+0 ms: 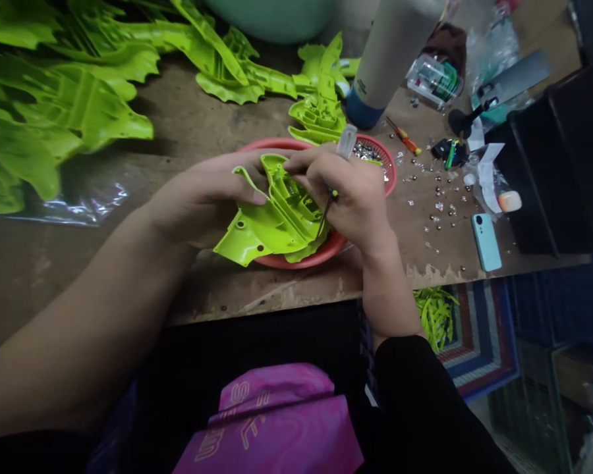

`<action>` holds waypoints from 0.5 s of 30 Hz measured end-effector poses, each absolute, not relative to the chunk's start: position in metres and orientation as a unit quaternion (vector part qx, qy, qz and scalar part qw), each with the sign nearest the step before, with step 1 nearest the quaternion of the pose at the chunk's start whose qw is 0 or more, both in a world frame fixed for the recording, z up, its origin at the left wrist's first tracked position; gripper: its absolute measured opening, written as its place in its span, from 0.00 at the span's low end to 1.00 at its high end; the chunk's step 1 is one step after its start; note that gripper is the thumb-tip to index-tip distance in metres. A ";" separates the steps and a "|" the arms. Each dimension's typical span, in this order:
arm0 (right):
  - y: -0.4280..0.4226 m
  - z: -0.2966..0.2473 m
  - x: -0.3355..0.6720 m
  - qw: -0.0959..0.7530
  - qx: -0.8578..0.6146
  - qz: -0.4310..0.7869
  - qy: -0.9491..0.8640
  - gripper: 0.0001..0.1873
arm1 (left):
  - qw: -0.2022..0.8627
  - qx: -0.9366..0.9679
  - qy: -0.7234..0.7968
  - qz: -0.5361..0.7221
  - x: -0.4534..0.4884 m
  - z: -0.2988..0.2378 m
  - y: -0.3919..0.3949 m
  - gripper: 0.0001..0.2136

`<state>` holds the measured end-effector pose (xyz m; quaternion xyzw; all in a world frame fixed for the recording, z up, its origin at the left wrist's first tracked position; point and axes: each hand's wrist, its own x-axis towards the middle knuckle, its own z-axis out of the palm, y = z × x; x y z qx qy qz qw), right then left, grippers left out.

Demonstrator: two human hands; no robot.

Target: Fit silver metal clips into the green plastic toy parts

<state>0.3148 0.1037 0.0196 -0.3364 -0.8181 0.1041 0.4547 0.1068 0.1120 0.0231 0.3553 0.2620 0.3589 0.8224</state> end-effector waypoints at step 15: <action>0.099 0.022 0.322 0.369 -0.432 0.195 -0.799 0.18 | 0.816 0.408 0.215 0.350 0.103 0.014 0.114 0.25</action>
